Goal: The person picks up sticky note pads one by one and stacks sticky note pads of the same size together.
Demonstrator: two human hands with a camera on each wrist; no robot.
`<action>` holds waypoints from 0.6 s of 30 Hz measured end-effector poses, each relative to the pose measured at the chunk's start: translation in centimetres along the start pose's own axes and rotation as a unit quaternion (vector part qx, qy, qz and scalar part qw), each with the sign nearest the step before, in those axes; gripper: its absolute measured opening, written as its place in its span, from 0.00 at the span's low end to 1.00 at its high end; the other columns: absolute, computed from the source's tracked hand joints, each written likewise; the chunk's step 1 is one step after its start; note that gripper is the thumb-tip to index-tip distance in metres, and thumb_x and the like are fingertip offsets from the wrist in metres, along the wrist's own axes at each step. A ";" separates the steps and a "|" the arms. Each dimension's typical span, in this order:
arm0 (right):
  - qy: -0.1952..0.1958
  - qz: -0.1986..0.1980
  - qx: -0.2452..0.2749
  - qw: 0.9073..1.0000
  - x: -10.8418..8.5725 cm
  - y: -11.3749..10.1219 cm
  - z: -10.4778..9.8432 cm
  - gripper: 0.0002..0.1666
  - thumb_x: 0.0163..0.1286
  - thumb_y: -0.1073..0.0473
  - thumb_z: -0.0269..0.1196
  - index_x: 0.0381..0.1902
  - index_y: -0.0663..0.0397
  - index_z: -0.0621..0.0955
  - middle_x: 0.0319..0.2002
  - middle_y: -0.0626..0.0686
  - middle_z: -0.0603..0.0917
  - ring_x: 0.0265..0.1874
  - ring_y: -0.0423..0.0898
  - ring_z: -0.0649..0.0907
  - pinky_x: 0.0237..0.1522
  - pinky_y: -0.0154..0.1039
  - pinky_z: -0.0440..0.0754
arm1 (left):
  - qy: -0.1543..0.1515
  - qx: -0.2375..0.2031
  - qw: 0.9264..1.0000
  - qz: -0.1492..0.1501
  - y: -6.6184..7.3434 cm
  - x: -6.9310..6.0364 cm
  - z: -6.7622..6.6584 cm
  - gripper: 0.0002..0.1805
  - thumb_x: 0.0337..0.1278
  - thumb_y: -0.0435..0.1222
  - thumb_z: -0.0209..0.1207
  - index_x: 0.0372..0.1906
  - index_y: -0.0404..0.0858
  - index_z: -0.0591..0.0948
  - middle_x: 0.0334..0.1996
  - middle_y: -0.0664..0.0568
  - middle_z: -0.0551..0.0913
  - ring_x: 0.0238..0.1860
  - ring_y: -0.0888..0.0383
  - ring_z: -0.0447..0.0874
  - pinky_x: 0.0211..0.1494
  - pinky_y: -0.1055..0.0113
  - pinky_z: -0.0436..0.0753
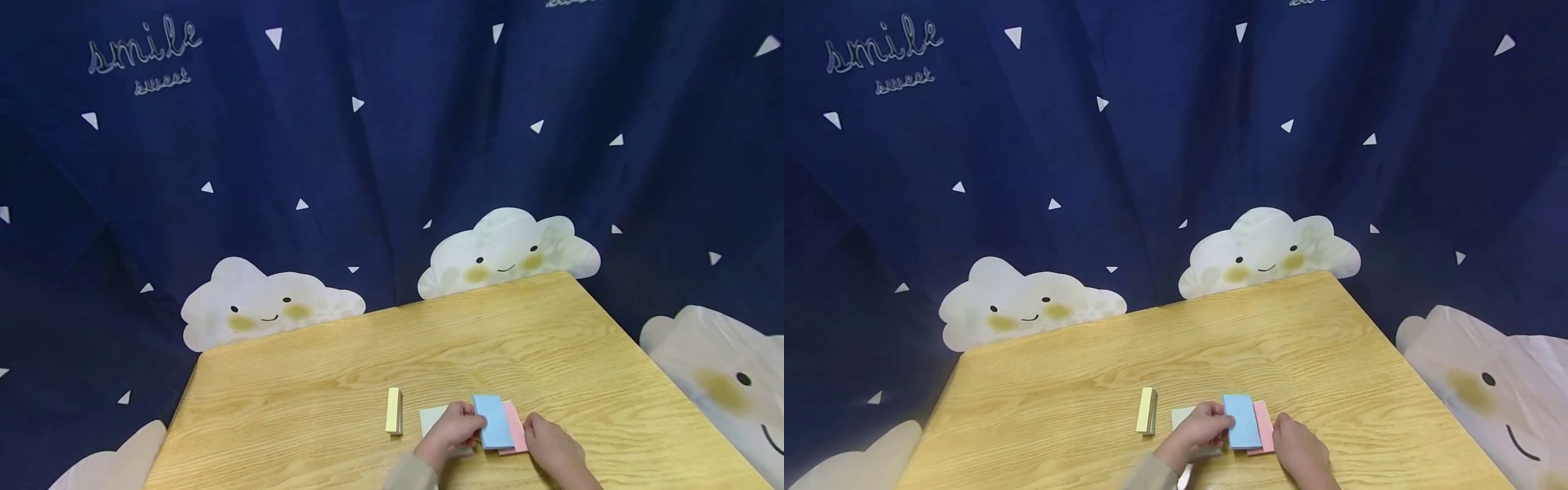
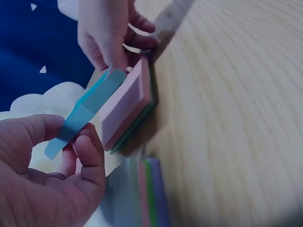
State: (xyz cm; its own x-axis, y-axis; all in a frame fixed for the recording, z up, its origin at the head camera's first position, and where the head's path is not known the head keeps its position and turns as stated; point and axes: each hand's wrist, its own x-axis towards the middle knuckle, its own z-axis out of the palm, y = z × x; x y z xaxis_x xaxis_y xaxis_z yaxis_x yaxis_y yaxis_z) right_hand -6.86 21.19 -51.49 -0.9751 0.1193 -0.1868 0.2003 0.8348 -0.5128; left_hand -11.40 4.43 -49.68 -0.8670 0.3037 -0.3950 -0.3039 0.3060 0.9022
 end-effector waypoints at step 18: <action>-0.015 0.002 0.023 1.000 0.2 0.0 -0.1 0.12 0.66 0.59 0.45 0.33 0.57 0.75 0.25 0.51 0.77 0.23 0.45 0.74 0.22 0.44 0.71 | 0.050 -0.016 0.998 0.018 -0.2 0.0 2.8 0.07 0.44 0.24 0.55 0.24 0.35 0.69 0.11 0.56 0.68 0.09 0.67 0.61 0.14 0.80 0.64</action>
State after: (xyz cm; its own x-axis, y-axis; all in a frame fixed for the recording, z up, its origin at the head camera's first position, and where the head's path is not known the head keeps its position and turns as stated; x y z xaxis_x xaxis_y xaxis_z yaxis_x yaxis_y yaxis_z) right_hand -7.09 21.31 -51.42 -0.9712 0.1050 -0.2137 0.2084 0.8093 -0.5492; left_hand -10.22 6.88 -50.31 -0.9123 0.2216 -0.3445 -0.2832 0.2663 0.9213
